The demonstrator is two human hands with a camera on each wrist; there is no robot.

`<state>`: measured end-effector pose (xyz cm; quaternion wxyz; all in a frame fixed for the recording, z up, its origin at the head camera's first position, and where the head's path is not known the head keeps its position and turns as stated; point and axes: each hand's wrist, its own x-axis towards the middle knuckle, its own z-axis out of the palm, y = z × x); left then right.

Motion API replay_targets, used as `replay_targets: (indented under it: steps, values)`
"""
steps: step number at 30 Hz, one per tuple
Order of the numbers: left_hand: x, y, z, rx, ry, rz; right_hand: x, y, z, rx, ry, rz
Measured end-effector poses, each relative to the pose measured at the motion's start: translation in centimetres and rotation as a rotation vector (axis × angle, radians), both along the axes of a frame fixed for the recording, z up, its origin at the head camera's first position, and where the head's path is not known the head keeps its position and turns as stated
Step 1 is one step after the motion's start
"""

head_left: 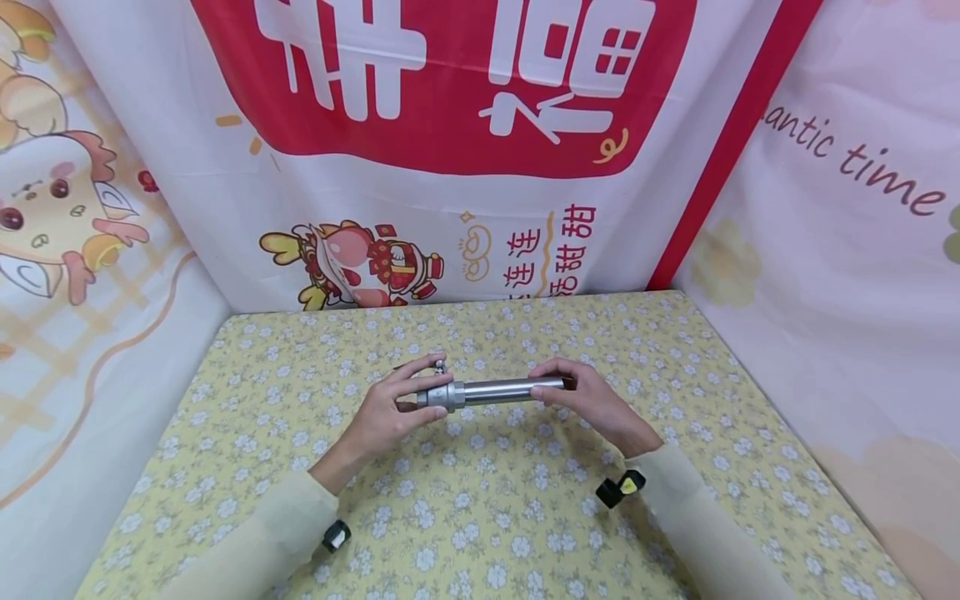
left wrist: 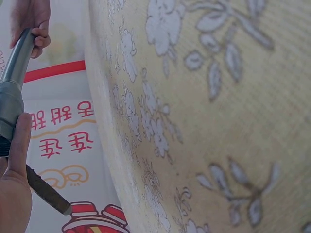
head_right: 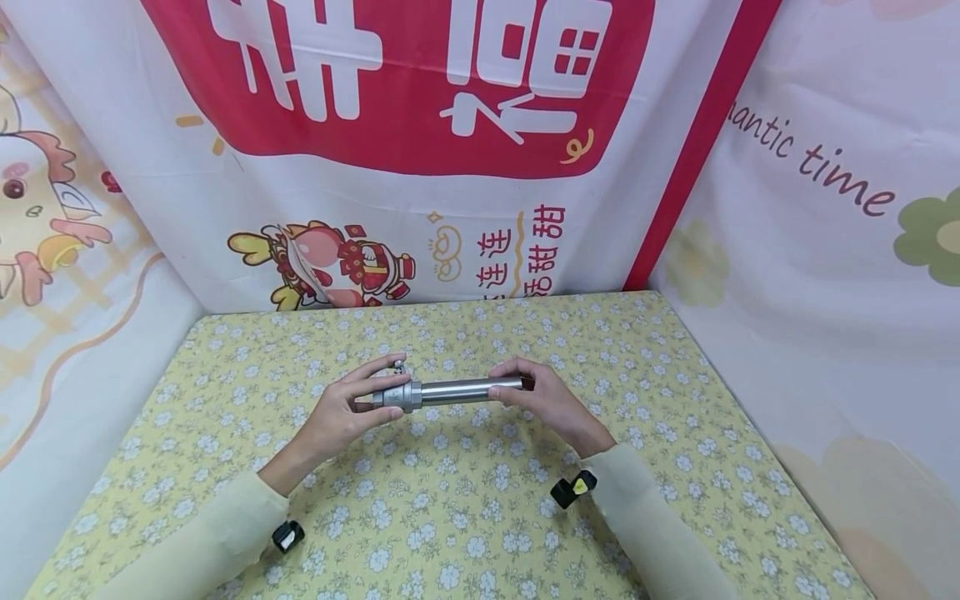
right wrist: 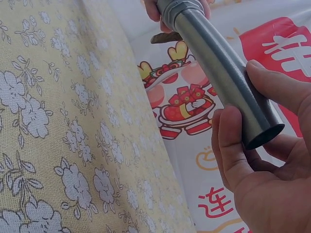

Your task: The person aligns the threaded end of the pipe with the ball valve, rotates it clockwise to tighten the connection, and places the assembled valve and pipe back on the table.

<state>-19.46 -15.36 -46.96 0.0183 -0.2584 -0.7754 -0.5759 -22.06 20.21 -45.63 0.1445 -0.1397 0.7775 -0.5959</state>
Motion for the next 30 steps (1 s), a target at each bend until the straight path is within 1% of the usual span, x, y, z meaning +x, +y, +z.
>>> replay_targets:
  steps: [4, 13, 18, 25, 30]
  values:
    - [-0.03, -0.01, -0.07, -0.006, 0.008, 0.000, 0.02, -0.02, -0.11, -0.014, 0.004, 0.010]
    - [0.11, -0.05, 0.13, -0.009, -0.005, 0.007, 0.25, -0.03, 0.03, -0.040, 0.016, 0.038]
    - [0.18, -0.06, 0.19, -0.010, -0.009, 0.010, 0.14, 0.01, -0.18, -0.041, 0.028, 0.055]
    - [0.02, -0.01, -0.03, -0.007, 0.003, 0.000, -0.08, 0.06, -0.44, -0.033, 0.054, 0.078]
    - [0.06, -0.04, 0.19, 0.000, -0.014, 0.002, -0.05, 0.01, -0.29, -0.029, 0.057, 0.077]
